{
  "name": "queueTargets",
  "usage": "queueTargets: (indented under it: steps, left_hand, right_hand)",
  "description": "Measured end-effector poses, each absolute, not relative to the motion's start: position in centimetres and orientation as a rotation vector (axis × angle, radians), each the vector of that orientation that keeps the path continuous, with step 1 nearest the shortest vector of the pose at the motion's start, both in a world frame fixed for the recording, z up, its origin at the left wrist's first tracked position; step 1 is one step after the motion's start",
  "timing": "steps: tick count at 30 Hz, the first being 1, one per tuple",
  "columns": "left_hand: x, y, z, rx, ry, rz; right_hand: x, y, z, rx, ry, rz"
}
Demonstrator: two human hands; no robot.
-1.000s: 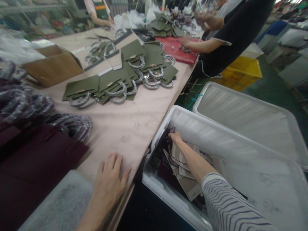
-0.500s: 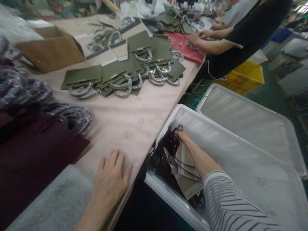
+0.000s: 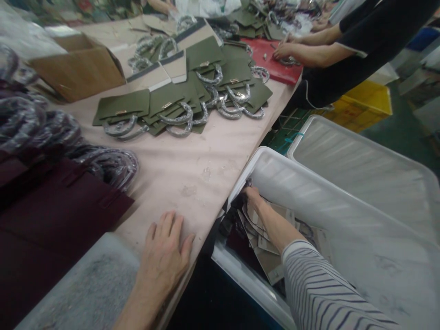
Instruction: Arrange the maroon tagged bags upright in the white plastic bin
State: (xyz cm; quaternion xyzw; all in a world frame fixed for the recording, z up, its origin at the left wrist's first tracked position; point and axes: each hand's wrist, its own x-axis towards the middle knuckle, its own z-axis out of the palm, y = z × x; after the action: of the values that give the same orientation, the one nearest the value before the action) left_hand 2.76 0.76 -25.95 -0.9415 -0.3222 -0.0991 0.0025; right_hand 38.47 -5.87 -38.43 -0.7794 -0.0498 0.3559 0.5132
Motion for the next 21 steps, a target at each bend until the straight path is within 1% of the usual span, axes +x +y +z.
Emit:
queueTargets:
  steps: [3, 5, 7, 13, 17, 21]
  left_hand:
    - [2.9, 0.5, -25.5, -2.952, -1.027, -0.286]
    - [2.9, 0.3, -25.2, -2.949, -1.032, -0.278]
    - [2.9, 0.2, -25.0, -2.948, -1.035, -0.273]
    - [2.8, -0.2, -24.8, -2.957, -0.969, -0.276]
    - [2.2, -0.4, -24.5, -2.957, -0.934, -0.286]
    - [1.8, -0.6, -24.7, -3.014, -0.937, -0.375]
  right_hand:
    - [39.2, -8.7, -35.6, -1.837, -0.054, 0.813]
    - [40.1, -11.6, -32.7, -1.808, -0.032, 0.774]
    - [41.1, -15.1, -28.9, -1.767, -0.042, 0.730]
    - [42.2, -24.1, -15.4, -1.668, -0.173, 0.632]
    - [40.6, -26.5, -7.9, -1.658, -0.297, 0.551]
    - [37.7, -26.7, -1.4, -1.605, -0.416, 0.456]
